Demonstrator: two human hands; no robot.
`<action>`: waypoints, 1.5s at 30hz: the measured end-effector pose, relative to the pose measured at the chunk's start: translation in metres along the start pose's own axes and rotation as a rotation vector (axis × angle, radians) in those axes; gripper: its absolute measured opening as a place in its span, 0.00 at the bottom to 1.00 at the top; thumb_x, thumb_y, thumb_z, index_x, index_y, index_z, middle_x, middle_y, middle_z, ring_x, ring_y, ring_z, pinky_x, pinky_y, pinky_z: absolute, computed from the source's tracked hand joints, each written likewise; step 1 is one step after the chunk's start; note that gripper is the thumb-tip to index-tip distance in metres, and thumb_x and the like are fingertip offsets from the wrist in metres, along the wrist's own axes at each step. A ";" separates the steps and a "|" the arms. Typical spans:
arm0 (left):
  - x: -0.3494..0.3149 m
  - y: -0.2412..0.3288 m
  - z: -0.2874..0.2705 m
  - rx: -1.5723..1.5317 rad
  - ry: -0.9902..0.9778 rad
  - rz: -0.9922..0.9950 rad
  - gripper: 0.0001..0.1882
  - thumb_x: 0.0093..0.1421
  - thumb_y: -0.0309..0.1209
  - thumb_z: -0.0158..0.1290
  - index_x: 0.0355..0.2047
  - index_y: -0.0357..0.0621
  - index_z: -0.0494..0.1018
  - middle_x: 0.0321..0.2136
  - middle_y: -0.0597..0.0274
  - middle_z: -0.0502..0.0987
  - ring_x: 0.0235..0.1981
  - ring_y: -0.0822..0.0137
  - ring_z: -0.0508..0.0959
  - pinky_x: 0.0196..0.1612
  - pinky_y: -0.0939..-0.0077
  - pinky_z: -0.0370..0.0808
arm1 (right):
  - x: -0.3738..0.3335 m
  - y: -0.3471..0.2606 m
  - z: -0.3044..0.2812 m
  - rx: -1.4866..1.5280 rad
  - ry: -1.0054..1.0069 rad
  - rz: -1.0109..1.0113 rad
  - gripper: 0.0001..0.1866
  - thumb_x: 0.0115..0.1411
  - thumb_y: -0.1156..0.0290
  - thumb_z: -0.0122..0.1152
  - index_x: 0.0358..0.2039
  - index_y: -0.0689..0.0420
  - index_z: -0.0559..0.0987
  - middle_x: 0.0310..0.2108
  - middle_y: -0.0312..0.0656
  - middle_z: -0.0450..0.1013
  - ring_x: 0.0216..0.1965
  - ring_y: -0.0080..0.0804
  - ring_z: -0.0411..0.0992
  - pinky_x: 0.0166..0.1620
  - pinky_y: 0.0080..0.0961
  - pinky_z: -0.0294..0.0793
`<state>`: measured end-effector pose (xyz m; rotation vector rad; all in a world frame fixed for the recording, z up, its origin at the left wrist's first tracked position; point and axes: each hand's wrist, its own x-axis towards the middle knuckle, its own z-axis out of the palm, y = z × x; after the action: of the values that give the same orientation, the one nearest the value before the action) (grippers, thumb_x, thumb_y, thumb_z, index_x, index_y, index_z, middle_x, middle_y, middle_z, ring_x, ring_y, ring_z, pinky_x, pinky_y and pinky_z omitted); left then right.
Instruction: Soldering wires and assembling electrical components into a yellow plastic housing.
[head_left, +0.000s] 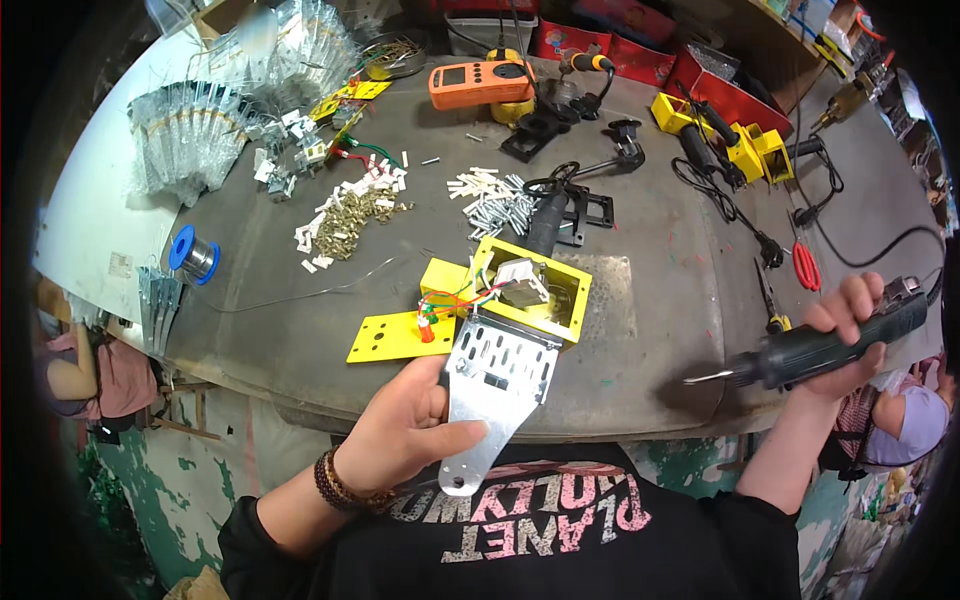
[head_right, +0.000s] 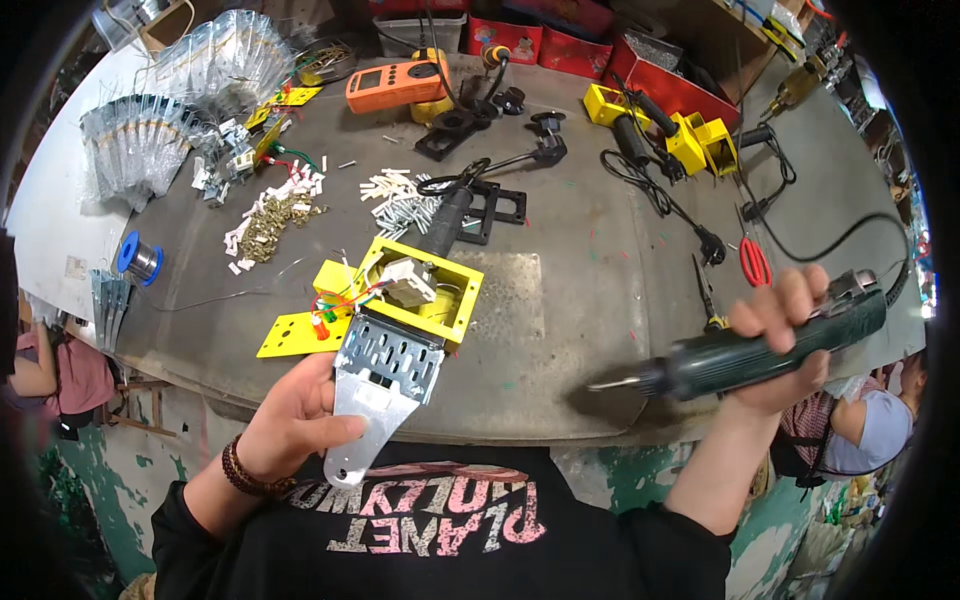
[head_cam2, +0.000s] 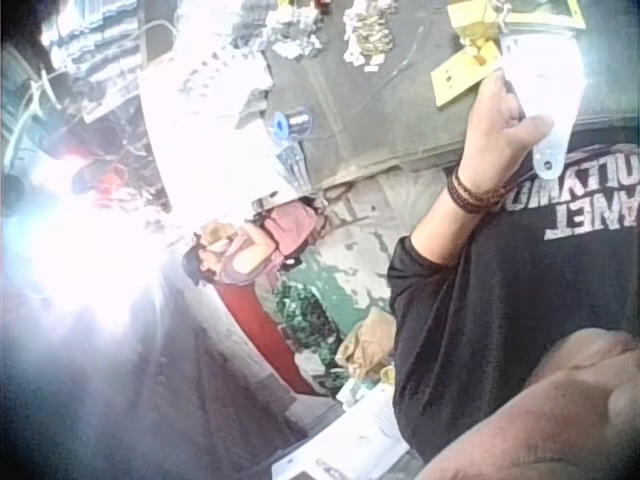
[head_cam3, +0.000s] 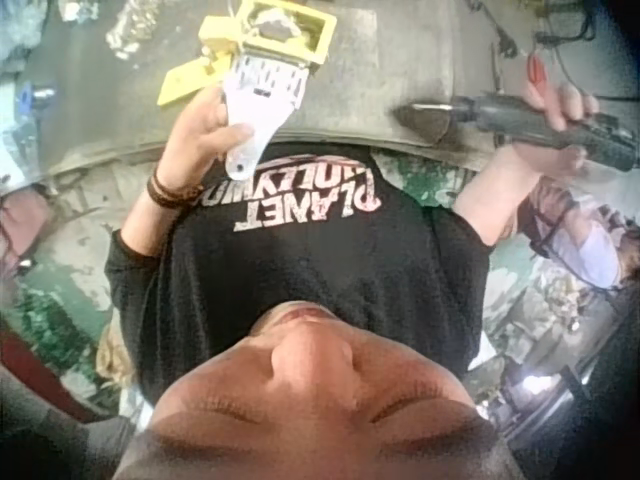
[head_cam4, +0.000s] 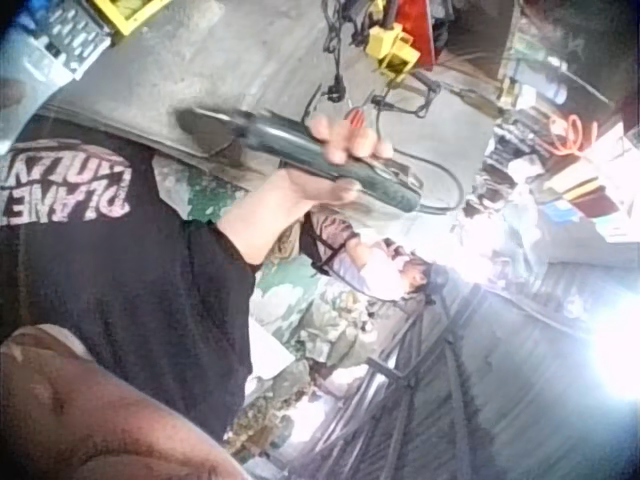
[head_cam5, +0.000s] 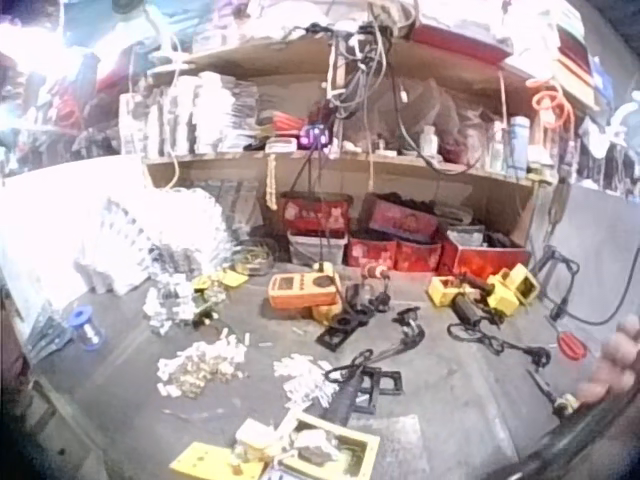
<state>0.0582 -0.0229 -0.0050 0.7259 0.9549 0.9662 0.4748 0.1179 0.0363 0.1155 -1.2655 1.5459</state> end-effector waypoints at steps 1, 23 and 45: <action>0.001 0.000 0.004 -0.113 -0.023 -0.008 0.32 0.62 0.16 0.53 0.63 0.30 0.52 0.45 0.53 0.79 0.42 0.69 0.81 0.45 0.74 0.78 | 0.003 0.015 0.012 0.006 0.002 -0.001 0.35 0.56 0.71 0.70 0.62 0.56 0.63 0.50 0.36 0.67 0.44 0.24 0.73 0.52 0.38 0.70; 0.001 -0.030 -0.012 0.843 0.011 0.361 0.21 0.57 0.30 0.66 0.46 0.34 0.74 0.30 0.56 0.80 0.28 0.73 0.79 0.30 0.81 0.75 | 0.008 0.067 0.067 -0.179 -0.085 0.015 0.57 0.48 0.49 0.78 0.71 0.51 0.54 0.52 0.45 0.65 0.41 0.37 0.72 0.45 0.32 0.69; 0.015 -0.055 -0.025 -0.197 -0.184 0.016 0.19 0.66 0.35 0.46 0.54 0.42 0.72 0.50 0.56 0.76 0.50 0.52 0.77 0.53 0.56 0.74 | -0.031 0.118 0.083 0.397 0.637 0.133 0.31 0.57 0.66 0.69 0.59 0.45 0.68 0.43 0.29 0.70 0.44 0.21 0.70 0.65 0.49 0.61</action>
<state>0.0581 -0.0296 -0.0671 0.6448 0.6836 0.9741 0.3566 0.0538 -0.0235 -0.2005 -0.4685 1.7439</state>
